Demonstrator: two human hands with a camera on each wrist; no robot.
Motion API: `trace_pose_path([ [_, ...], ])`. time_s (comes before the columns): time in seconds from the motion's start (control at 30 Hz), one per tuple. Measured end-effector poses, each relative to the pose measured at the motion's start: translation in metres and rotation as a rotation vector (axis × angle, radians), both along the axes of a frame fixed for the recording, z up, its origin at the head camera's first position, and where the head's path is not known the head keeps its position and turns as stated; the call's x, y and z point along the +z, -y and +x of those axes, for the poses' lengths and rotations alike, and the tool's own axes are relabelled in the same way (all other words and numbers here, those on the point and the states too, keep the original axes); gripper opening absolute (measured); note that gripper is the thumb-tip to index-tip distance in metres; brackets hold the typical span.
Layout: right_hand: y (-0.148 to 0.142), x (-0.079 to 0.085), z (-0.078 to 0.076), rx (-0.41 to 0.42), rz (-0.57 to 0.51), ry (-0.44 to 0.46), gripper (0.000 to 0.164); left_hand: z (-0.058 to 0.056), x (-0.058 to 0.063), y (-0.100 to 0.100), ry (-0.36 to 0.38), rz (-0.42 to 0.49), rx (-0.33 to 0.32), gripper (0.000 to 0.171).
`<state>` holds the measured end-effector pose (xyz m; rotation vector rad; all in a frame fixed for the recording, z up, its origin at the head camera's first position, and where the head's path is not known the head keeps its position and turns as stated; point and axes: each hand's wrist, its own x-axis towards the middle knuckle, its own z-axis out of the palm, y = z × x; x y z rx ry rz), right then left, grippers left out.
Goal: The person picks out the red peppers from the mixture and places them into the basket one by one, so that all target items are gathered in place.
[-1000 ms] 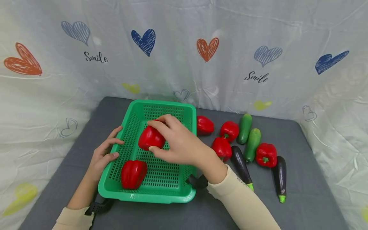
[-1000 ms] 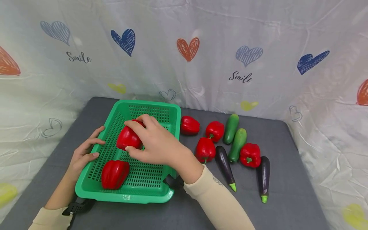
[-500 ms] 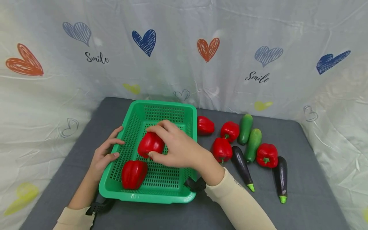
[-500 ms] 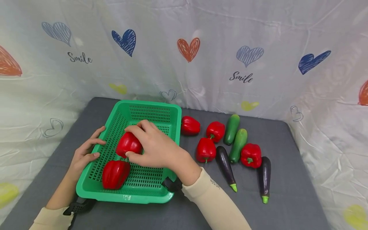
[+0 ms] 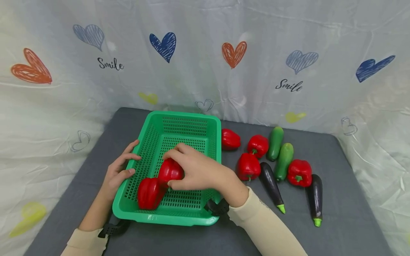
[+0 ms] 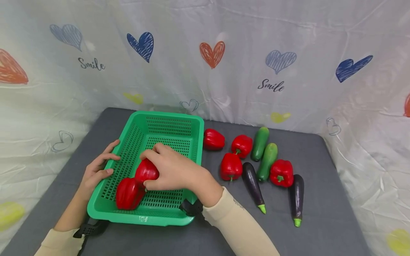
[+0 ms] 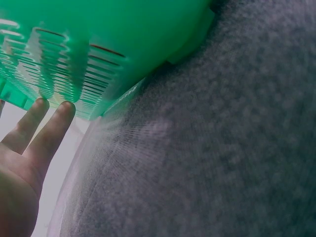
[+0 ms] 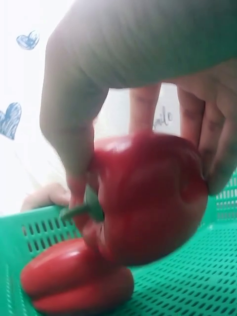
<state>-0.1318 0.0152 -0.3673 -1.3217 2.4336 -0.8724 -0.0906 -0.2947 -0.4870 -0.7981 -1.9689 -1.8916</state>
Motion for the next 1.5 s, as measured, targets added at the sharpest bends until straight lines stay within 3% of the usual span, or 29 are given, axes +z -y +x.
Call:
trace_pose_path([
  [0.27,0.003,-0.007,0.001,0.030,0.065,0.043,0.056,0.000,-0.001,0.001,0.009,-0.009,0.010,0.035],
  [0.87,0.007,-0.017,0.008,0.073,0.194,0.071,0.060,-0.001,0.001,-0.002,-0.017,0.005,0.001,0.036],
  [1.13,0.010,-0.024,0.012,0.100,0.267,0.148,0.058,-0.001,0.002,-0.003,-0.014,0.001,-0.002,0.036],
  [1.5,0.012,-0.030,0.010,0.090,0.280,0.208,0.066,0.001,0.003,-0.003,-0.002,-0.002,0.007,0.036],
])
